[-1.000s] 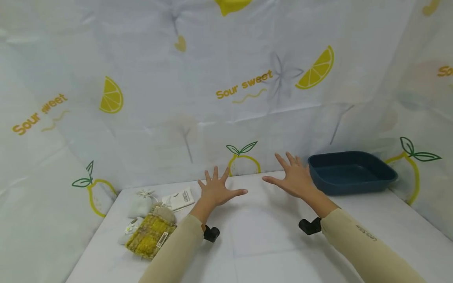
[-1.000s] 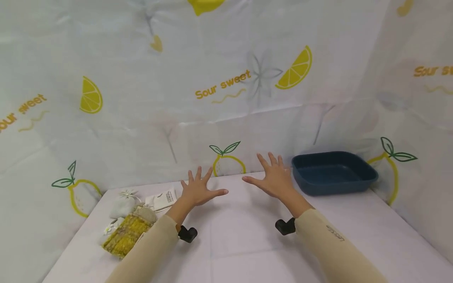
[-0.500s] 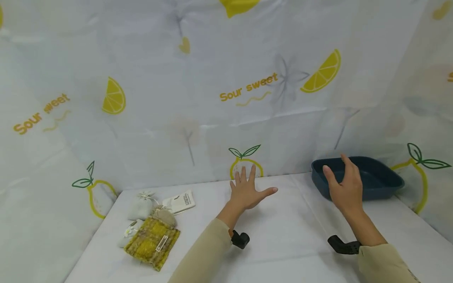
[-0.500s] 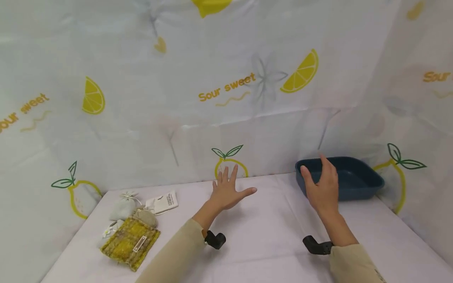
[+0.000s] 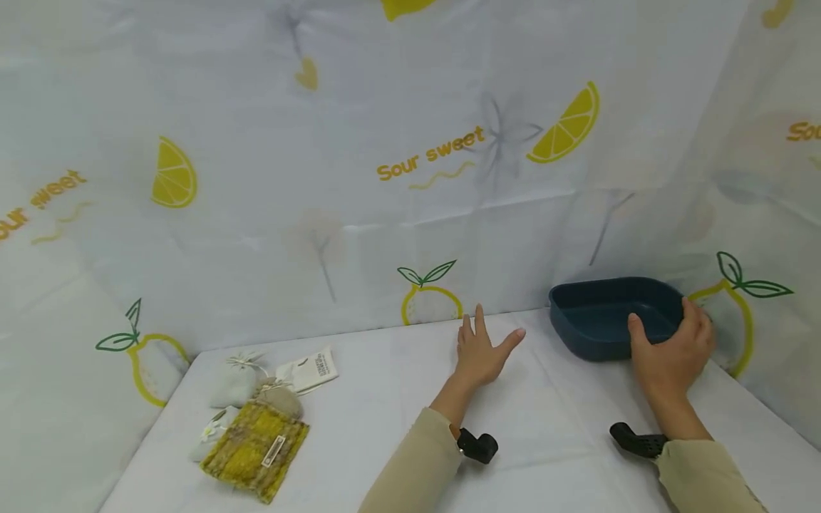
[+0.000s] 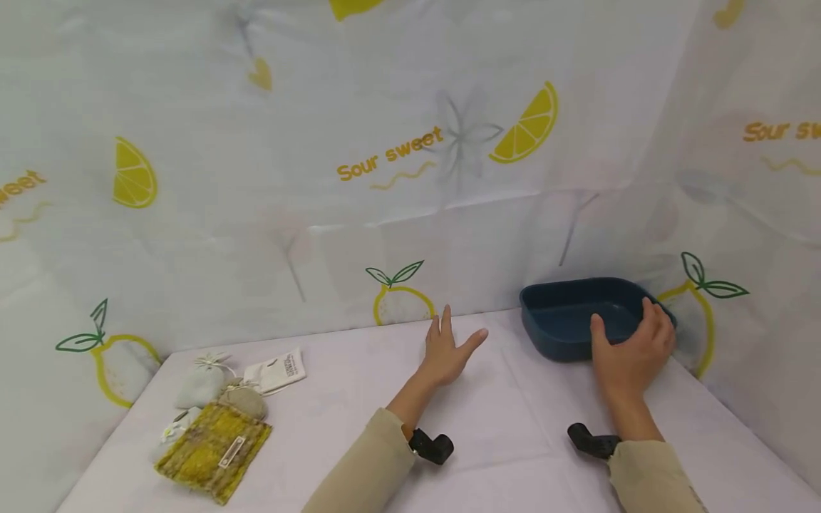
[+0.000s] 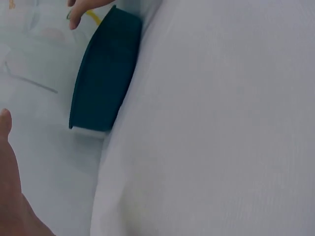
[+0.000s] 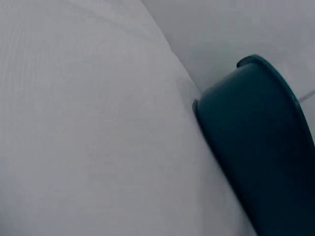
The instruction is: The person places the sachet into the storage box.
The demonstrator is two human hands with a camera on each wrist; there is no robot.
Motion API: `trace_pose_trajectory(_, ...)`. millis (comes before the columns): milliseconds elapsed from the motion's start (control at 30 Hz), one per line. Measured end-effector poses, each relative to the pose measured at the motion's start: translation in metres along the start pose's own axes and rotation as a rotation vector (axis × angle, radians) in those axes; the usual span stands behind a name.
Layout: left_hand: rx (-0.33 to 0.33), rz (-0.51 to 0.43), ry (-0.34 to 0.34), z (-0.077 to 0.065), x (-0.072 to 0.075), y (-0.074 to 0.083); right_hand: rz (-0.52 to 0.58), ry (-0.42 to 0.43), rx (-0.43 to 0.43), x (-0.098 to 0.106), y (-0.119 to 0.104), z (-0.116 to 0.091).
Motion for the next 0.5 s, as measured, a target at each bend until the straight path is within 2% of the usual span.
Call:
trace_pose_trajectory(133, 0.007, -0.126, 0.039, 0.003, -0.019, 0.006, -0.01, 0.001, -0.084, 0.002, 0.011, 0.0)
trace_pose_trajectory(233, 0.008, -0.195, 0.047, 0.006, -0.032, 0.017, -0.018, -0.009, -0.159, 0.003, 0.02, 0.002)
trace_pose_trajectory(367, 0.019, -0.222, 0.021, 0.008, -0.051, 0.029, 0.006, -0.018, -0.256, 0.002, 0.031, 0.004)
trace_pose_trajectory(500, 0.03, -0.254, -0.008, 0.008, -0.069, 0.032, 0.023, -0.063, -0.327, 0.002, 0.039, 0.002)
Point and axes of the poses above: each hand's wrist, its own z-axis towards the middle knuckle, its own x-axis out of the back of the hand, y = z × x, the point moved 2 cm from there along z, towards the middle knuckle, and after that the axes turned 8 degrees about -z, right-handed, at the moved point
